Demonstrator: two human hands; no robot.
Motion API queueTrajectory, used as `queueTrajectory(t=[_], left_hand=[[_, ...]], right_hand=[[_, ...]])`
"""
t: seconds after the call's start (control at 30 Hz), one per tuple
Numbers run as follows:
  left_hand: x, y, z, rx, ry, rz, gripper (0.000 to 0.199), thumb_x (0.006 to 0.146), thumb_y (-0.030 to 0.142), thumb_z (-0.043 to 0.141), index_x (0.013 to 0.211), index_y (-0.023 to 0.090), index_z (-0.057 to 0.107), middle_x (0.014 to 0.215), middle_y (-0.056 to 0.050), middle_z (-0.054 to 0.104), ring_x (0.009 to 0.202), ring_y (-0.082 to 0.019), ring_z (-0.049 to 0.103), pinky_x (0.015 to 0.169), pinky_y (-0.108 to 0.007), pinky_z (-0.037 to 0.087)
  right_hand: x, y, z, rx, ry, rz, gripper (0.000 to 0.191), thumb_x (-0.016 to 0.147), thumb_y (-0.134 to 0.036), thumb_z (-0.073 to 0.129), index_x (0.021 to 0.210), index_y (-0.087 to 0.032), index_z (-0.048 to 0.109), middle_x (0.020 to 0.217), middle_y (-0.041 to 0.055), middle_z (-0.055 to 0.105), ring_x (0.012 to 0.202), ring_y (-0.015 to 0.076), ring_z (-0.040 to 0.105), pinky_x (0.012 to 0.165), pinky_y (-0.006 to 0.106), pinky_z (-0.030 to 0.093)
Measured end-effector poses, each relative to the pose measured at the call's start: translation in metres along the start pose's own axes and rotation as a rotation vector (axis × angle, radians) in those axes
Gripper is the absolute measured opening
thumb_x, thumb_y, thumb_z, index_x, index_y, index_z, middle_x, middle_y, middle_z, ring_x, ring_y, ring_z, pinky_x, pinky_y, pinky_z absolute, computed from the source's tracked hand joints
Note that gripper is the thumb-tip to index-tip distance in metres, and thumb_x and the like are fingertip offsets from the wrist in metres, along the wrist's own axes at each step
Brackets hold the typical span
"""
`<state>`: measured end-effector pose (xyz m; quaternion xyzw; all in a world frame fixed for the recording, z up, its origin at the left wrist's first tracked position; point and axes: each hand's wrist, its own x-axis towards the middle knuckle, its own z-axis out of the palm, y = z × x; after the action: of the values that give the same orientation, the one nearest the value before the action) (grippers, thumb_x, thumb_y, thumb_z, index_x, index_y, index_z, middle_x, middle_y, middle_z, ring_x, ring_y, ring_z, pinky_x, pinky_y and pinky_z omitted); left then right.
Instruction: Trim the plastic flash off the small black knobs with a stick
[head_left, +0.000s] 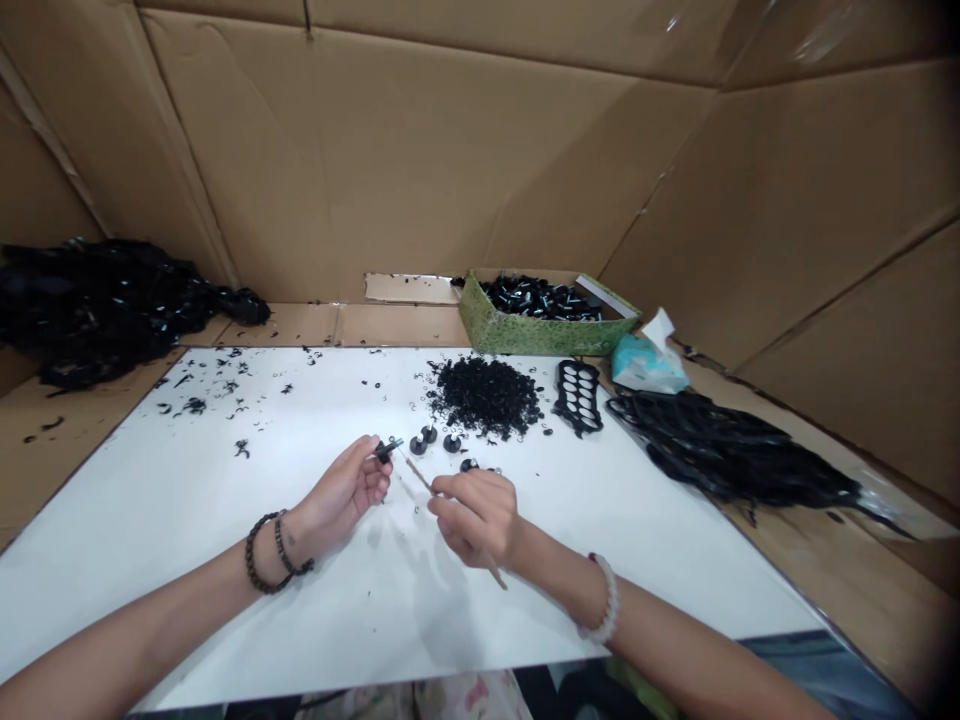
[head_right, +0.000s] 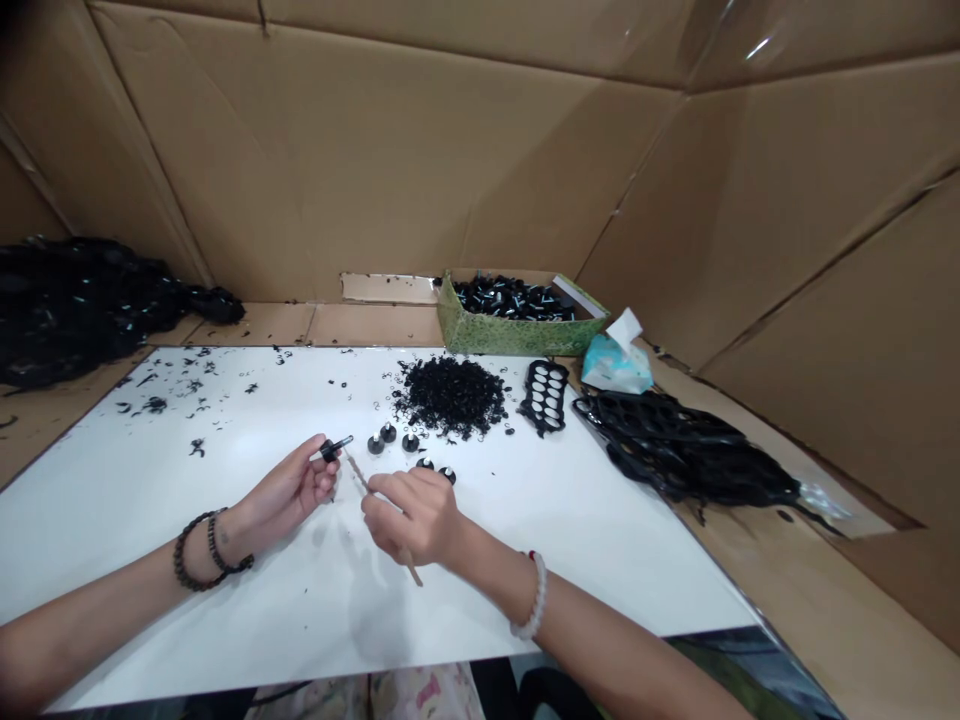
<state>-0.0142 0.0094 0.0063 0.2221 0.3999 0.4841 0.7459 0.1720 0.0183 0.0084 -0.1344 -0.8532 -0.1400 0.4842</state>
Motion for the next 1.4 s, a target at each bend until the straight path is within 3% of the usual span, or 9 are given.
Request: queueTrajectory(t=[0.3, 0.5, 0.9, 1.13, 1.27, 1.4], left_hand=[[-0.003, -0.006, 0.002, 0.151, -0.079, 0.169, 0.024, 0.081, 0.036, 0.057, 0.075, 0.020, 0.040, 0.067, 0.002, 0.057, 0.054, -0.006, 0.050, 0.055, -0.017, 0.040], [-0.001, -0.009, 0.003, 0.210, -0.101, 0.200, 0.026, 0.082, 0.040, 0.053, 0.074, 0.020, 0.038, 0.063, 0.004, 0.051, 0.051, -0.006, 0.046, 0.053, -0.019, 0.036], [0.008, -0.028, -0.011, 0.391, -0.042, 0.324, 0.028, 0.084, 0.046, 0.046, 0.077, 0.021, 0.037, 0.064, 0.005, 0.045, 0.046, -0.006, 0.036, 0.048, -0.021, 0.030], [-0.007, -0.024, -0.004, 0.583, -0.099, 0.369, 0.019, 0.086, 0.040, 0.046, 0.086, 0.021, 0.040, 0.057, 0.006, 0.043, 0.052, -0.010, 0.037, 0.055, -0.023, 0.030], [-0.016, -0.020, 0.000, 0.662, -0.106, 0.341, 0.016, 0.087, 0.036, 0.045, 0.094, 0.021, 0.042, 0.059, 0.005, 0.046, 0.056, -0.011, 0.040, 0.060, -0.023, 0.032], [-0.015, -0.019, 0.000, 0.595, -0.155, 0.338, 0.019, 0.086, 0.037, 0.047, 0.094, 0.019, 0.048, 0.066, 0.002, 0.051, 0.059, -0.011, 0.044, 0.063, -0.024, 0.034]], right_hand=[[0.002, -0.001, -0.004, 0.037, -0.022, 0.023, 0.012, 0.078, -0.011, 0.039, 0.076, -0.016, 0.050, 0.065, 0.0041, 0.064, 0.048, 0.0106, 0.052, 0.044, 0.024, 0.033], [-0.002, -0.002, -0.002, 0.038, -0.014, 0.011, 0.012, 0.076, -0.010, 0.040, 0.076, -0.017, 0.050, 0.067, 0.0046, 0.065, 0.053, 0.0113, 0.057, 0.045, 0.023, 0.039], [-0.008, -0.003, 0.003, 0.058, -0.088, -0.026, 0.017, 0.072, -0.004, 0.040, 0.078, -0.016, 0.050, 0.065, 0.0042, 0.062, 0.059, 0.0120, 0.058, 0.047, 0.021, 0.045], [-0.005, -0.003, 0.002, 0.042, -0.122, 0.024, 0.012, 0.077, -0.008, 0.041, 0.079, -0.016, 0.050, 0.066, 0.0047, 0.062, 0.057, 0.0131, 0.059, 0.046, 0.022, 0.044], [-0.004, 0.004, -0.002, 0.096, -0.073, 0.159, 0.015, 0.083, -0.011, 0.041, 0.087, -0.014, 0.055, 0.076, 0.0080, 0.065, 0.068, 0.0151, 0.064, 0.052, 0.023, 0.049], [-0.008, 0.013, -0.002, 0.357, -0.029, 0.497, 0.029, 0.092, -0.018, 0.032, 0.113, -0.016, 0.051, 0.089, 0.0079, 0.068, 0.079, 0.0138, 0.067, 0.064, 0.024, 0.055]])
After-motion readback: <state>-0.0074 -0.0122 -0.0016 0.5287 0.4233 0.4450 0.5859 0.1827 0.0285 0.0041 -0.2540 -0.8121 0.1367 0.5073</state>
